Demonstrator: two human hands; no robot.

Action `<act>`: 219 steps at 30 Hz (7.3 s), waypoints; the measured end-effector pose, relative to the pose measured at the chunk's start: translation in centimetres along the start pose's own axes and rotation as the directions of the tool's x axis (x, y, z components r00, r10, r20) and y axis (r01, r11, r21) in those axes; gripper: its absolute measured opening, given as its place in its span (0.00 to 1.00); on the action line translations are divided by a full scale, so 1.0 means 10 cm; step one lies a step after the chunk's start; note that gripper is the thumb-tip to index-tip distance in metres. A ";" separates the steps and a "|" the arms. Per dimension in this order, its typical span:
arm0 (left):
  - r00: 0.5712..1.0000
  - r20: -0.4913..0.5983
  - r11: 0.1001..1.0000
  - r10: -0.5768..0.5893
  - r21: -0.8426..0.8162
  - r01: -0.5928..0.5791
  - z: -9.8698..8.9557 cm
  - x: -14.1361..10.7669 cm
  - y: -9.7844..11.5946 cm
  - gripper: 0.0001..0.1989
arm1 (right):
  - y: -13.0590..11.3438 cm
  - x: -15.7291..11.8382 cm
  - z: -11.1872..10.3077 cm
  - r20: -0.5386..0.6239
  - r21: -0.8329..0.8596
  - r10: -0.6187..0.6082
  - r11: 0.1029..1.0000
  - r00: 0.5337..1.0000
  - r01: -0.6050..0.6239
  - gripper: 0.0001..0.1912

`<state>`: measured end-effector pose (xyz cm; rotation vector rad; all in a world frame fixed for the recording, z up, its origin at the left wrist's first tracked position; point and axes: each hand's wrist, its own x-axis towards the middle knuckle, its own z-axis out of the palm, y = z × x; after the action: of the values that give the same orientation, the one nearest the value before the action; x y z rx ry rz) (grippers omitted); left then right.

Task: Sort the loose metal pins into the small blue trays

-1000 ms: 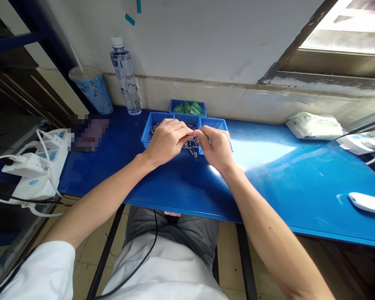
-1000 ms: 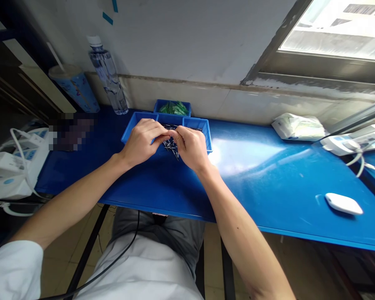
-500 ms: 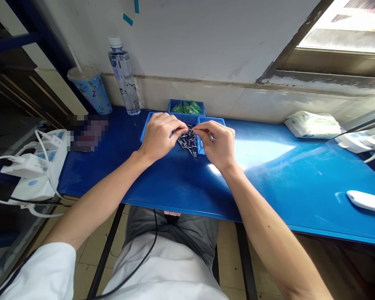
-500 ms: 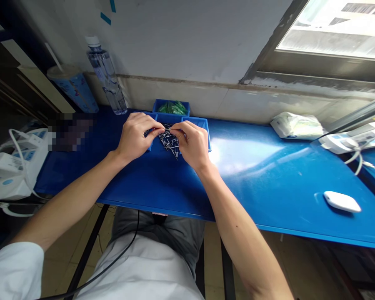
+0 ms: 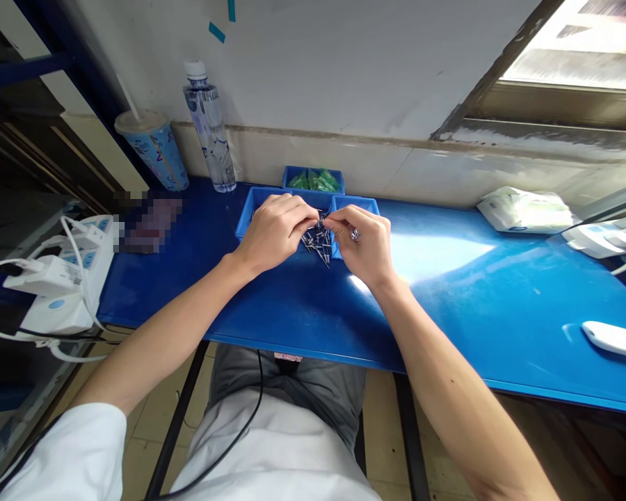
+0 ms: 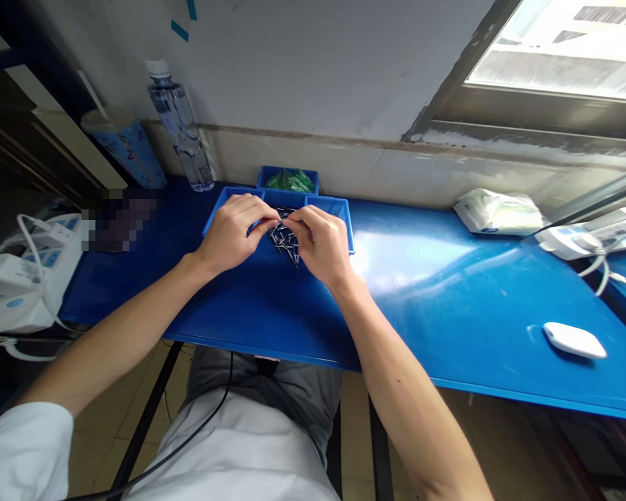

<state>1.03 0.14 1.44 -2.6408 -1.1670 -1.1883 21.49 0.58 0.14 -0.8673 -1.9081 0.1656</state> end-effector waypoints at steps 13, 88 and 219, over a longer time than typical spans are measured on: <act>0.998 -0.036 0.998 0.060 -0.001 -0.060 0.03 -0.01 0.00 0.11 | -0.03 0.02 0.00 0.073 0.069 0.027 0.997 0.997 -0.032 0.23; 0.999 -0.009 0.999 -0.034 -0.022 0.034 0.03 -0.01 0.02 0.10 | -0.03 -0.03 0.07 -0.003 0.016 -0.004 1.000 1.000 0.004 0.11; 0.997 -0.078 0.998 -0.026 0.055 0.030 0.01 0.01 -0.08 0.15 | -0.05 0.01 -0.01 -0.102 0.052 0.088 0.995 0.991 -0.083 0.10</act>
<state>0.64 0.89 1.20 -2.5224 -1.2094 -1.2310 21.27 0.28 0.51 -0.9090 -1.7646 0.2131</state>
